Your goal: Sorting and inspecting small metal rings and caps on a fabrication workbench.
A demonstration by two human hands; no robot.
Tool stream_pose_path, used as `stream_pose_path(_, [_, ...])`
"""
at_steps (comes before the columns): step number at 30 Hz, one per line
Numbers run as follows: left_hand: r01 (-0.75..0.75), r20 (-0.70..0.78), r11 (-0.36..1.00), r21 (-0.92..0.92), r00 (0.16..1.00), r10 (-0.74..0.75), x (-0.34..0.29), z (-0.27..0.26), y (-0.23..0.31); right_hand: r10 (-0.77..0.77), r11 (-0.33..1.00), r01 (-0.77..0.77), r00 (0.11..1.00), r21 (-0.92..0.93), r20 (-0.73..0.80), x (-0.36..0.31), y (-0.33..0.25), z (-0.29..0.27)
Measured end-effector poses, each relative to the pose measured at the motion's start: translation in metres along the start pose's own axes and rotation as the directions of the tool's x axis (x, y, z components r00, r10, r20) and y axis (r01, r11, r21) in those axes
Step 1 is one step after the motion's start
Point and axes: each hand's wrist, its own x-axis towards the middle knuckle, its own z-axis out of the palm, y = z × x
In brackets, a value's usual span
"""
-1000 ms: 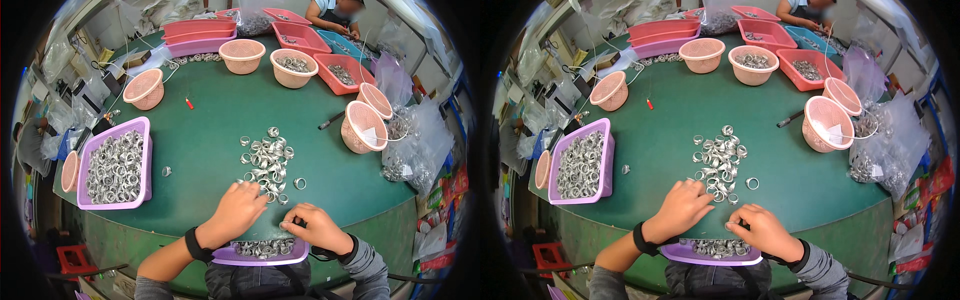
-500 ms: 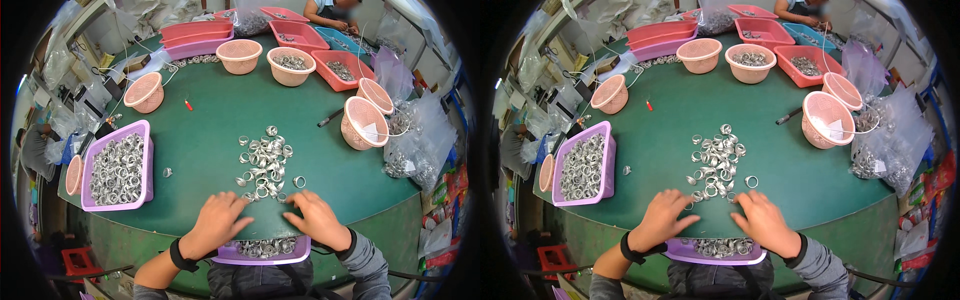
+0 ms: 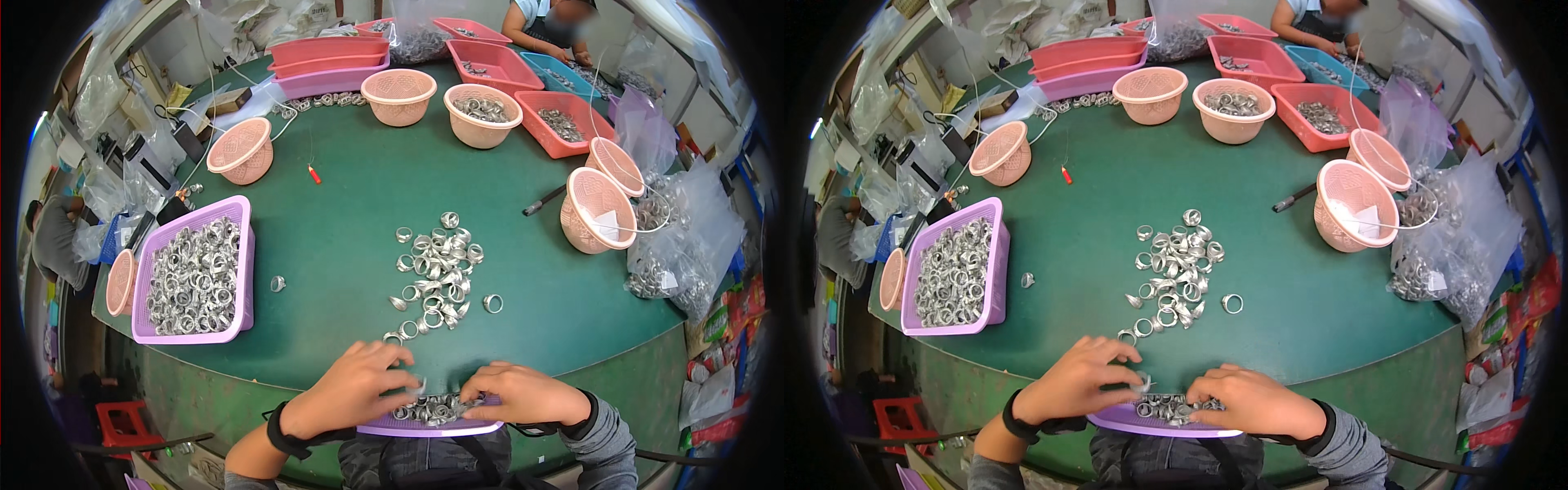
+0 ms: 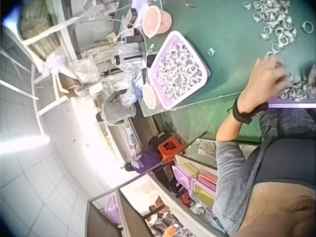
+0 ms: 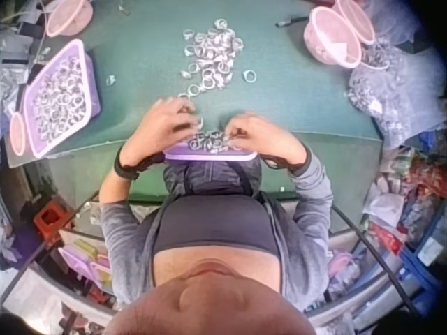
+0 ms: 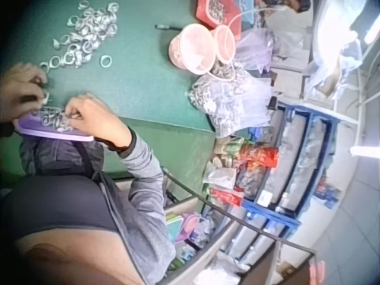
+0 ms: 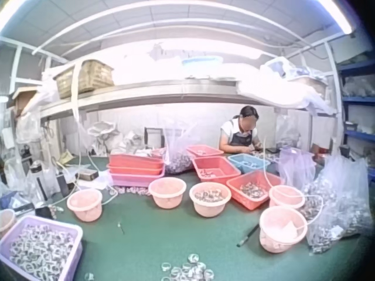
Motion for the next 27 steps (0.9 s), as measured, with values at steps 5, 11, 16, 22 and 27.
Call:
stream_pose_path(5, [0.315,-0.273,0.94,0.128,0.923,-0.272,-0.005,0.005,-0.012,0.077,0.966,-0.16,0.929,-0.205,-0.361,0.049,-0.007,0.003])
stream_pose_path(11, [0.278,-0.232,0.93,0.24,0.947,-0.223,0.001,0.029,-0.031,-0.063,0.931,-0.117,0.881,-0.346,-0.468,0.078,0.009,0.012])
stream_pose_path(16, [0.096,0.016,0.993,-0.062,0.995,-0.095,-0.013,0.015,-0.016,0.259,0.966,-0.259,0.966,0.006,-0.015,0.043,-0.014,-0.009])
stream_pose_path(22, [0.213,-0.157,0.926,0.311,0.973,-0.171,0.014,0.03,-0.024,0.002,0.885,-0.207,0.896,-0.416,-0.443,0.069,0.002,0.015])
stream_pose_path(27, [0.117,-0.105,0.889,0.442,0.991,-0.079,0.012,0.031,-0.033,-0.07,0.869,-0.133,0.92,-0.477,-0.385,0.062,-0.005,0.009])
